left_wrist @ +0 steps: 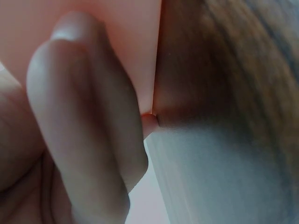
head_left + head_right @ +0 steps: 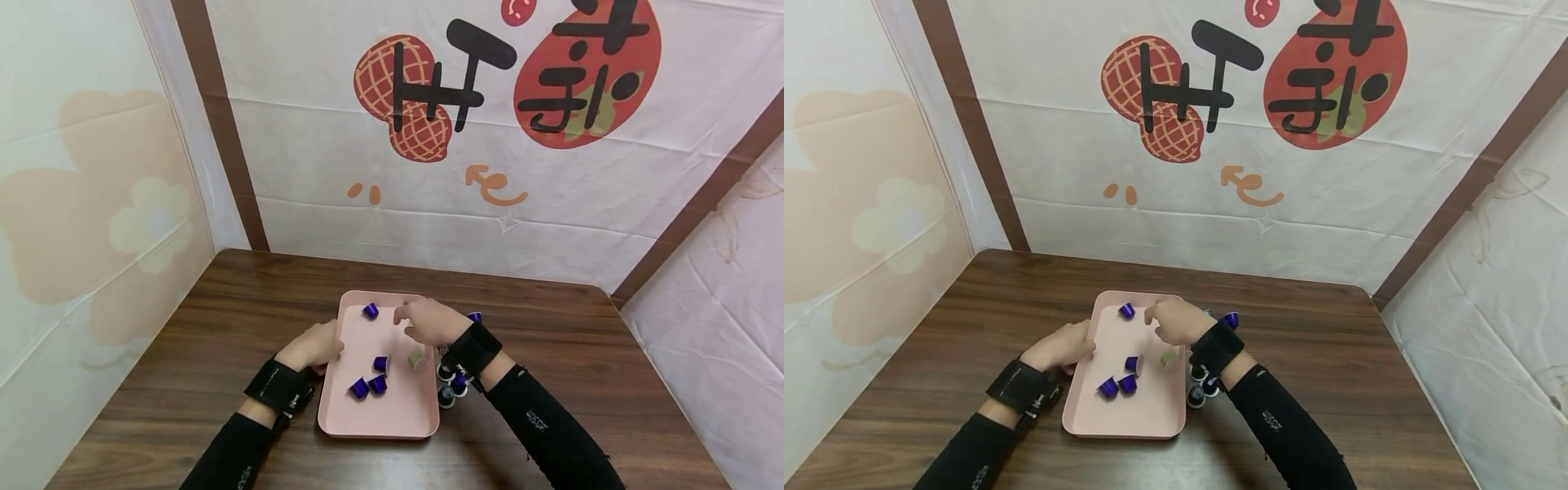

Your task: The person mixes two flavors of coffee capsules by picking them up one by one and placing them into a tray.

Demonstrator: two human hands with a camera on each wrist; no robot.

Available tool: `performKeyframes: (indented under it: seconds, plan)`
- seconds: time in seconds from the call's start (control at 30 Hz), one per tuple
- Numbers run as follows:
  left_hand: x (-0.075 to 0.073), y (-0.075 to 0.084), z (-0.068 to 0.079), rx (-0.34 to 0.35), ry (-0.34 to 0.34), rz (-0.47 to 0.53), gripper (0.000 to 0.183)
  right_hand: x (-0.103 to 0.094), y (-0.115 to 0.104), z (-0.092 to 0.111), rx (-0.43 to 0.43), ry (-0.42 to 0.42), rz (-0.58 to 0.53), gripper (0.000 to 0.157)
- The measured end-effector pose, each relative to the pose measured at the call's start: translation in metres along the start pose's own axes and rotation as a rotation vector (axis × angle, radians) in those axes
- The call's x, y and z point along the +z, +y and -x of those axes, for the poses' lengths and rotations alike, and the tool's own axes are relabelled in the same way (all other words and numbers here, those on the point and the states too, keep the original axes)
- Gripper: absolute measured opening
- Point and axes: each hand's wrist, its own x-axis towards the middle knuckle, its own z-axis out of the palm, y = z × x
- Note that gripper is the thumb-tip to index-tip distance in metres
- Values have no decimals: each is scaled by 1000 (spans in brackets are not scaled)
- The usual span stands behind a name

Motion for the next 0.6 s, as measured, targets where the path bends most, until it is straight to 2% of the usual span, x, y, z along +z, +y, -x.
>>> performKeyframes:
  seconds: [0.23, 0.37, 0.6]
  plan:
    - [1, -3, 0, -1, 5, 5, 24, -2, 36, 18, 79, 41, -8, 20]
    - [2, -3, 0, -14, 5, 19, 25, -4, 60, 33, 131, 40, -27, 24]
    - [-1, -2, 2, -7, 2, 20, 25, -4, 97, 52, 211, 25, 15, 28]
